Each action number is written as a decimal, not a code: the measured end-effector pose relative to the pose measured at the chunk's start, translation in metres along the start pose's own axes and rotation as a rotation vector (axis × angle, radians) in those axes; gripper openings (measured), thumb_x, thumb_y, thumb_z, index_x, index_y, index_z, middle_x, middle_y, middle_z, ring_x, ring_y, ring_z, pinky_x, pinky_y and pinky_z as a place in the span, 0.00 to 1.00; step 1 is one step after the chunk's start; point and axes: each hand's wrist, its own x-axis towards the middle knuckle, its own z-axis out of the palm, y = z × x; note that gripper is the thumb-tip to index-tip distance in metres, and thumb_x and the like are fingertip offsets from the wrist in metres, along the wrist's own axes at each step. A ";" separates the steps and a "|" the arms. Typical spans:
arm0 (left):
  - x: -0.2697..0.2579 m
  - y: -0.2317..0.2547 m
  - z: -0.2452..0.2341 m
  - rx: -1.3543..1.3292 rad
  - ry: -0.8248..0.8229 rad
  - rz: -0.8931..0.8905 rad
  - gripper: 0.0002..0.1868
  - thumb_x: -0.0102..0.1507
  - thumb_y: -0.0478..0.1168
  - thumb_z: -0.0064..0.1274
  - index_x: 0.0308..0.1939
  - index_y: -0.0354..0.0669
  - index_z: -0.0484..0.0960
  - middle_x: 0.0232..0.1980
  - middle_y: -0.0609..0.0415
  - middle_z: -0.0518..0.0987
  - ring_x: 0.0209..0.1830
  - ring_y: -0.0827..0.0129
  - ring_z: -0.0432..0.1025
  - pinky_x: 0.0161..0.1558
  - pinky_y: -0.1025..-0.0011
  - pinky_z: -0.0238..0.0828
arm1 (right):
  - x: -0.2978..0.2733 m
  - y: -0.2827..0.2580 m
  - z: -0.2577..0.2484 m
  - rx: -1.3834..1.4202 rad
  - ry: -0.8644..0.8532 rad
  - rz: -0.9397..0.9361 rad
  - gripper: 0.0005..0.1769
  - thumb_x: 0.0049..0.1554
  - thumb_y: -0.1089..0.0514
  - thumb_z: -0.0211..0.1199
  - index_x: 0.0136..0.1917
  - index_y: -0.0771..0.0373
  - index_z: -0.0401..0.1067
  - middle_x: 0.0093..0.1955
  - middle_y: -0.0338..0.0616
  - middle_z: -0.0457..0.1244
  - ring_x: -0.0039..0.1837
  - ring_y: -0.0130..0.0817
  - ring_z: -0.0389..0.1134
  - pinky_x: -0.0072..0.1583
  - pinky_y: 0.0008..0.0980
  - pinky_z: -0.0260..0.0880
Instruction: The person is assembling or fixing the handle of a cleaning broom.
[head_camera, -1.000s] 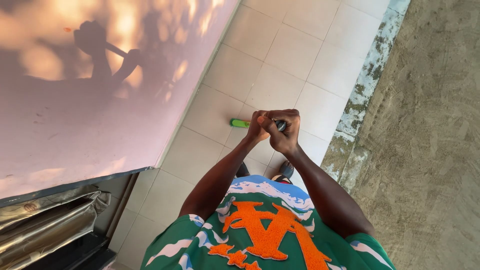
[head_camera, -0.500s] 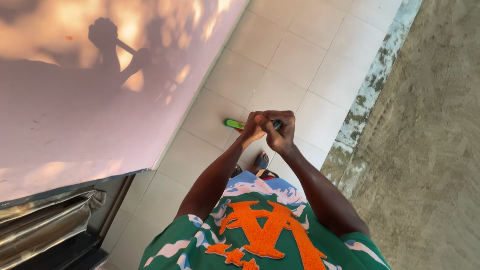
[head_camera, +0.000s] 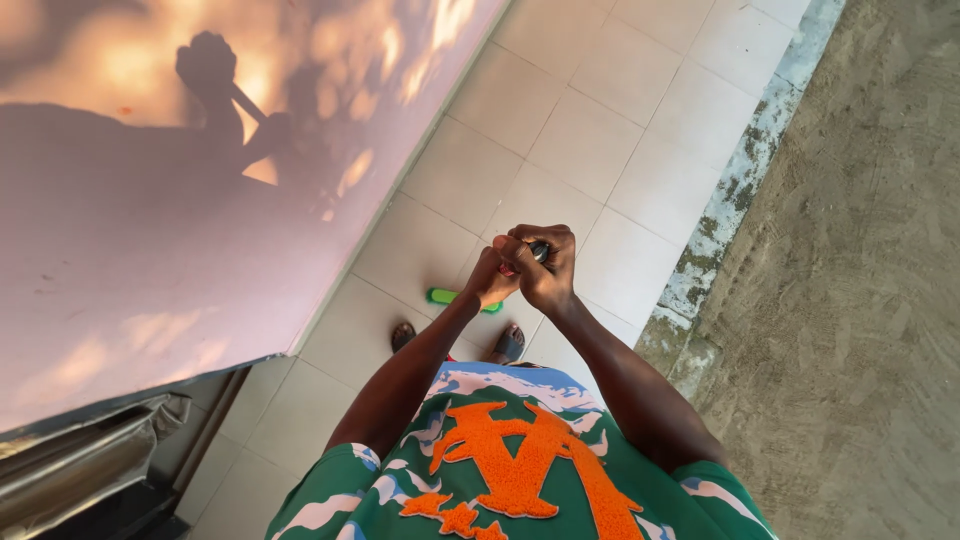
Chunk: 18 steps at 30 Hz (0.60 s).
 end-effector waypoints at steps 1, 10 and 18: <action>0.008 -0.021 0.002 0.003 -0.006 0.004 0.14 0.57 0.42 0.62 0.40 0.37 0.77 0.34 0.53 0.80 0.36 0.69 0.76 0.35 0.66 0.71 | 0.003 0.004 0.003 0.000 0.007 -0.003 0.18 0.57 0.68 0.59 0.26 0.69 0.67 0.24 0.41 0.60 0.28 0.23 0.57 0.33 0.28 0.54; 0.045 -0.075 -0.046 0.110 -0.068 0.247 0.15 0.57 0.40 0.56 0.18 0.40 0.71 0.18 0.54 0.70 0.18 0.75 0.63 0.23 0.66 0.58 | 0.003 0.048 0.060 -0.164 0.045 -0.219 0.19 0.57 0.70 0.63 0.26 0.68 0.62 0.23 0.40 0.52 0.27 0.25 0.50 0.34 0.30 0.48; 0.042 -0.064 -0.108 0.052 -0.226 0.260 0.14 0.57 0.38 0.57 0.25 0.34 0.68 0.21 0.52 0.67 0.23 0.70 0.58 0.25 0.64 0.61 | 0.030 0.024 0.112 -0.255 0.242 -0.225 0.15 0.54 0.67 0.64 0.27 0.68 0.68 0.24 0.41 0.56 0.27 0.25 0.52 0.33 0.30 0.49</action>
